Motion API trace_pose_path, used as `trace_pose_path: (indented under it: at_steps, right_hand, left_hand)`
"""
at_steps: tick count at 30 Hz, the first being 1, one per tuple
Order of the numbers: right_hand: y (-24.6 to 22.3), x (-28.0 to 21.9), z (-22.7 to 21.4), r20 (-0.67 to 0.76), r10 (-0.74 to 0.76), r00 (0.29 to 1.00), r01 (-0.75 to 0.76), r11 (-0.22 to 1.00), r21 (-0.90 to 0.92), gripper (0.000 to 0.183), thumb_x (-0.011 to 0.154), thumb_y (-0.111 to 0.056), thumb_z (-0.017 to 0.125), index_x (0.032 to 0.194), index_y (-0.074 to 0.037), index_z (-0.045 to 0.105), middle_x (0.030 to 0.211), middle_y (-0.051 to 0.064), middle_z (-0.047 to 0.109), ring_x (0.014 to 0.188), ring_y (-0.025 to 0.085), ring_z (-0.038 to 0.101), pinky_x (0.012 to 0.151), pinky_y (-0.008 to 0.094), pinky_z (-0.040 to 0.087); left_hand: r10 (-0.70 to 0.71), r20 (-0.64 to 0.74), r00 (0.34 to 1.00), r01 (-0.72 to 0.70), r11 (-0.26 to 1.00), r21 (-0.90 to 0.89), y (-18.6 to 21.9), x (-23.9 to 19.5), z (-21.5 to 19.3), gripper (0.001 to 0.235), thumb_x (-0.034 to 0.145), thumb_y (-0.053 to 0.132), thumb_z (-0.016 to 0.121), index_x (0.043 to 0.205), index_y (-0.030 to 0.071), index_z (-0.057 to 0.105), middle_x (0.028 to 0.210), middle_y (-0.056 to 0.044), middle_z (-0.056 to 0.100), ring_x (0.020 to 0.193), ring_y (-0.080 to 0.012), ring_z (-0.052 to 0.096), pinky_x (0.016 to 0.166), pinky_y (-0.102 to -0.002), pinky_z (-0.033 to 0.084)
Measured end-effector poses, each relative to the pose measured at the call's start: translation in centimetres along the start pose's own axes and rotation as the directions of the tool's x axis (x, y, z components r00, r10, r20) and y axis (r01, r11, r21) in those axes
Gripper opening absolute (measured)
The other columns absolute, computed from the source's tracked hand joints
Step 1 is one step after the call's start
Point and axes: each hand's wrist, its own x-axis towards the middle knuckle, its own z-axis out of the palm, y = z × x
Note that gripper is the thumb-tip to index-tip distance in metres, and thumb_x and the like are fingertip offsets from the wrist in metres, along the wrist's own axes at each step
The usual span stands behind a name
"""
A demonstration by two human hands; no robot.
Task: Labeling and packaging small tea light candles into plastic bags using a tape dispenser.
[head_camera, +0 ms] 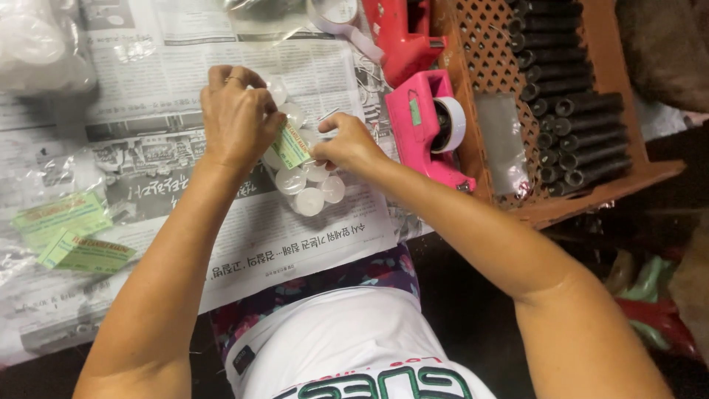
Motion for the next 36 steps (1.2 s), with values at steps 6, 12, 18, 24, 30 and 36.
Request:
trace_pose_path:
  at_steps: [6,12,18,24,30,36]
  right_hand:
    - [-0.4,-0.3,-1.3,0.142,0.091,0.986,-0.085,0.995,-0.048,0.038,0.085,-0.013,0.083,0.110,-0.005,0.055,0.072,0.013,0.071,0.058,0.018,0.068,0.051,0.030,0.060]
    - [0.2,-3.9,-2.2,0.121,0.062,0.991,-0.051,0.995,-0.088,0.043,0.085,-0.013,0.082,0.120,-0.002,0.059,0.089,0.012,0.073,0.065,0.015,0.068,0.059,0.025,0.062]
    - [6.3,-7.1,-4.7,0.020,-0.238,0.971,0.238,0.971,0.025,0.054,0.082,-0.022,0.079,0.129,-0.006,0.058,0.067,0.006,0.073,0.062,0.009,0.068,0.064,0.023,0.054]
    - [10.8,-9.7,-13.6,-0.509,-0.445,0.737,0.482,0.873,-0.066,0.021,0.094,-0.014,0.067,0.115,-0.011,0.069,0.088,0.002,0.072,0.074,0.011,0.068,0.059,0.020,0.056]
    - [10.4,-8.7,-16.2,-0.305,0.069,0.950,-0.028,0.990,0.138,0.061,0.091,-0.017,0.070,0.148,-0.008,0.048,0.111,0.008,0.073,0.103,0.017,0.072,0.093,0.027,0.059]
    - [9.1,-9.0,-15.9,-0.312,0.087,0.946,0.034,0.932,0.362,0.043,0.092,0.011,0.066,0.132,-0.002,0.058,0.093,0.007,0.071,0.083,0.015,0.072,0.079,0.021,0.063]
  left_hand:
    - [-0.084,0.028,0.996,0.085,0.996,-0.014,-0.5,0.0,0.0,0.016,0.079,0.024,0.088,0.085,0.015,0.076,0.119,-0.008,0.069,0.119,-0.0361,0.051,0.084,-0.045,0.050]
    - [-0.109,-0.103,0.989,0.103,0.993,-0.065,-0.2,-0.2,1.2,0.025,0.083,0.022,0.088,0.096,0.013,0.069,0.116,-0.012,0.067,0.115,-0.0392,0.051,0.079,-0.051,0.048]
    - [-0.106,0.049,0.993,0.108,0.993,-0.038,1.1,-0.9,1.9,0.087,0.069,0.069,0.086,0.130,0.012,0.060,0.149,-0.024,0.049,0.143,-0.0509,0.028,0.110,-0.060,0.024]
    - [-0.115,0.106,0.988,0.136,0.966,-0.220,5.1,-4.1,-3.3,0.118,0.068,0.067,0.081,0.160,0.011,0.033,0.168,-0.019,0.009,0.151,-0.0420,0.002,0.118,-0.073,0.010]
    - [-0.073,-0.168,0.983,0.011,0.939,-0.343,4.2,-8.2,-6.0,0.089,0.094,0.059,0.070,0.156,0.004,0.036,0.167,-0.018,0.021,0.153,-0.0389,0.011,0.127,-0.064,0.012]
    - [-0.024,-0.275,0.961,-0.053,0.962,-0.268,2.9,-10.8,-8.3,0.086,0.102,0.052,0.068,0.147,-0.016,0.044,0.152,-0.042,0.041,0.141,-0.0570,0.032,0.117,-0.071,0.022]
